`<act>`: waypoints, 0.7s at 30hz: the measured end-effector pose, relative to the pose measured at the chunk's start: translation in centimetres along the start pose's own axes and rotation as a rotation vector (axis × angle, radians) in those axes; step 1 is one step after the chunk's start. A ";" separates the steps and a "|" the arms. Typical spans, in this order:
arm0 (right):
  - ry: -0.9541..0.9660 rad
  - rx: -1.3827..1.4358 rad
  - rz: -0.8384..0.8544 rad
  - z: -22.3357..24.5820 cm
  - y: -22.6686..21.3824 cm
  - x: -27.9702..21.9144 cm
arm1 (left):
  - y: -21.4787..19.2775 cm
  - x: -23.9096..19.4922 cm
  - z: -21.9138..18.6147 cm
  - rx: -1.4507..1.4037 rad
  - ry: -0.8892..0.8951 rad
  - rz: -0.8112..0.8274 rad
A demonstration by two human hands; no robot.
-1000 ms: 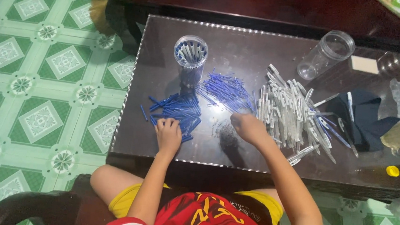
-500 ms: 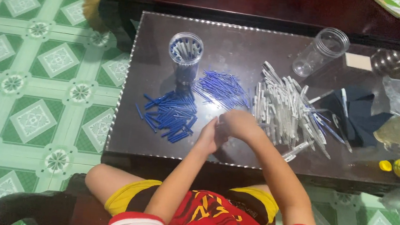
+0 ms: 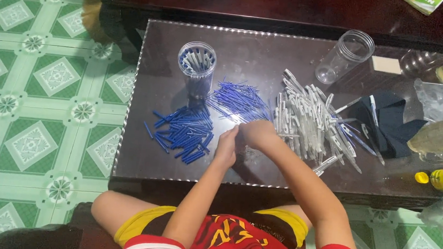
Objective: The person sits at a table and assembles pens by inserting blue ink cartridges into clear plastic pen bodies. They pick up the components from piles on the table, fit them together, and place the completed pens into a clear cylindrical container.
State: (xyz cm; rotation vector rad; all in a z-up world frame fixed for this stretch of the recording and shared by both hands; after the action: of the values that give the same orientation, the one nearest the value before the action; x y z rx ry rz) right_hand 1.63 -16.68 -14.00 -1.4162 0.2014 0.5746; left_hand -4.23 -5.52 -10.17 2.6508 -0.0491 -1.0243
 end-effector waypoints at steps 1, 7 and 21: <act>0.002 0.000 0.001 0.5 -1.7 -1.0 | -0.5 1.6 1.2 0.000 -0.002 0.001; 0.005 0.398 0.045 2.6 -8.3 -6.6 | -3.9 7.6 3.0 0.208 0.290 0.000; 0.019 1.060 -0.069 -5.5 -4.0 -9.8 | -7.5 6.3 -1.5 0.396 0.649 -0.375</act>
State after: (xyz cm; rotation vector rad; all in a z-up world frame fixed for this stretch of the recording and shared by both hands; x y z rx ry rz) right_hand -3.59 -24.70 -6.89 -0.3963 0.3974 0.3021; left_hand 0.90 1.17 -15.40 3.3082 0.4390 -0.1958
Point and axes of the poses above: each hand's wrist, its own x-axis towards the middle knuckle, its own y-axis out of the palm, z = x × y, the point moved 3 cm from there along x, towards the middle knuckle, and after that the axes turned 15 degrees about x, right-handed, at the moved point
